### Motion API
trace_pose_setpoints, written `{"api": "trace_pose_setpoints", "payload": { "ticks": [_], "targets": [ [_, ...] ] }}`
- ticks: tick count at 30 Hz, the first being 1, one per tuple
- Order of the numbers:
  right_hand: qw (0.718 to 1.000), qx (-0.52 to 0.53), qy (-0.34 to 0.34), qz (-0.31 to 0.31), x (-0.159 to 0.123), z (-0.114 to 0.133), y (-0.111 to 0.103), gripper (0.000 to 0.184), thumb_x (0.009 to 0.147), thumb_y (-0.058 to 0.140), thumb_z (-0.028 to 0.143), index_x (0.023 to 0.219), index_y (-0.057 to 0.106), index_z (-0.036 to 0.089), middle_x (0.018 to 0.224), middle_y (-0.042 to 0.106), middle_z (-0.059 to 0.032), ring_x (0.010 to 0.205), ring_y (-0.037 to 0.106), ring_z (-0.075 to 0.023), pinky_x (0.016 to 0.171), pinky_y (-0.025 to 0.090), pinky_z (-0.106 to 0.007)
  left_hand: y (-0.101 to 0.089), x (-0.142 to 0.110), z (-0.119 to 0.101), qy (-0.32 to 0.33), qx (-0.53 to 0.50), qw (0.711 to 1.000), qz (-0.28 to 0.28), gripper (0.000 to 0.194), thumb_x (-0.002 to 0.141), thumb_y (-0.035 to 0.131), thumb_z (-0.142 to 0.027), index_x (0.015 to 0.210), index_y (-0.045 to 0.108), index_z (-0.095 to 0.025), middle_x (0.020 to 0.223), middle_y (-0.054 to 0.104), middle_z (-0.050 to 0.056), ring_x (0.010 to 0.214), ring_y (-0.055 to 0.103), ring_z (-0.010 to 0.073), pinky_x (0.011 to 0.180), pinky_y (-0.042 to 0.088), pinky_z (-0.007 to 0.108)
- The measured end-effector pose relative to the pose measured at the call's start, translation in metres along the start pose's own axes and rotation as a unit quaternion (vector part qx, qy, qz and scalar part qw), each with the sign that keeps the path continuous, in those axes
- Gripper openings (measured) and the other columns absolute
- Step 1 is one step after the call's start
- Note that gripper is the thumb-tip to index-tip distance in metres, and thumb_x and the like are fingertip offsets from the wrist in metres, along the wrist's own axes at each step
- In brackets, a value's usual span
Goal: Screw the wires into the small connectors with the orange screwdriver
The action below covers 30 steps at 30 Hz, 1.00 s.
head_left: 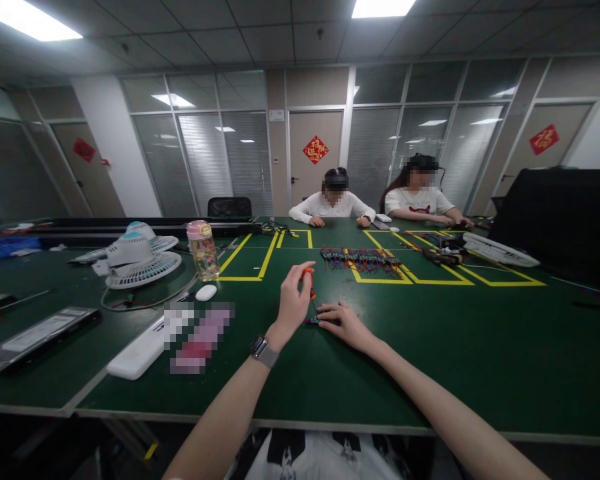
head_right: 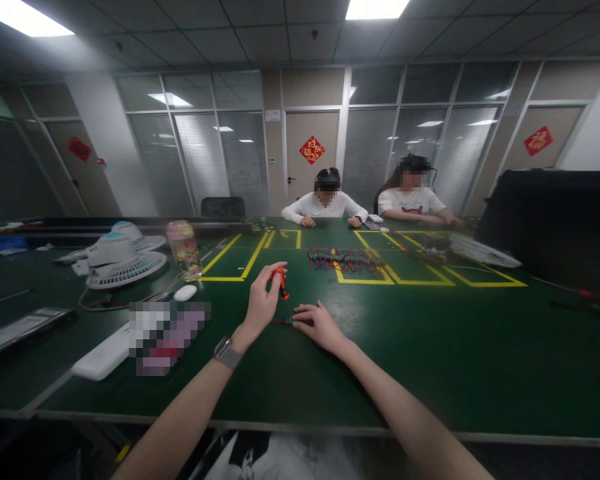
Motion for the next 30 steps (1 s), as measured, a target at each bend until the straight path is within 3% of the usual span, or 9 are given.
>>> {"api": "trace_pose_setpoints", "payload": {
  "ticks": [4,10,15,21,30],
  "targets": [
    [1.000,0.001,0.001,0.000,0.000,-0.001,0.000,0.021,0.085,0.058,0.035,0.098,0.072,0.028,0.116,0.067,-0.0069,0.117,0.056,-0.0263,0.108,0.017,-0.060,-0.003,-0.002,-0.002,0.015,0.033,0.999,-0.023,0.025,0.090,0.051,-0.031,0.112,0.061,-0.024,0.098,0.052,0.004,0.084,0.055,0.0137,0.080,0.046,0.027],
    [1.000,0.005,0.001,0.002,0.000,-0.001,0.000,0.021,0.084,0.058,0.036,0.098,0.072,0.027,0.117,0.067,-0.0070,0.117,0.055,-0.0267,0.108,0.016,-0.061,0.004,-0.003,-0.006,0.025,-0.007,0.999,0.020,0.032,0.096,0.036,-0.023,0.124,0.052,-0.022,0.103,0.057,0.006,0.094,0.056,0.0157,0.086,0.045,0.030],
    [1.000,0.003,0.004,0.004,0.000,-0.001,0.000,0.021,0.084,0.058,0.034,0.098,0.072,0.028,0.116,0.067,-0.0067,0.117,0.055,-0.0265,0.108,0.016,-0.061,0.001,-0.002,-0.008,0.028,0.020,0.999,0.003,0.025,0.091,0.049,-0.029,0.112,0.060,-0.023,0.097,0.054,0.004,0.088,0.055,0.0147,0.082,0.045,0.028],
    [1.000,0.002,0.003,0.003,0.000,-0.001,0.000,0.021,0.084,0.059,0.034,0.099,0.072,0.027,0.116,0.067,-0.0067,0.117,0.055,-0.0265,0.108,0.017,-0.061,0.004,-0.002,-0.005,0.011,-0.012,1.000,0.024,0.029,0.096,0.035,-0.024,0.118,0.054,-0.021,0.102,0.059,0.006,0.094,0.057,0.0159,0.084,0.046,0.030],
    [1.000,0.002,-0.001,-0.004,0.000,0.000,-0.002,0.020,0.084,0.060,0.033,0.098,0.072,0.026,0.116,0.067,-0.0073,0.114,0.057,-0.0259,0.109,0.016,-0.060,-0.001,-0.003,-0.010,0.033,0.051,0.998,-0.008,0.028,0.093,0.044,-0.026,0.118,0.057,-0.023,0.098,0.050,0.004,0.086,0.054,0.0137,0.081,0.045,0.026]
  ]
}}
Point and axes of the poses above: each hand's wrist, its own x-axis towards the middle knuckle, its own y-axis out of the palm, z = x × y, the point moved 10 cm from there along x, towards the middle knuckle
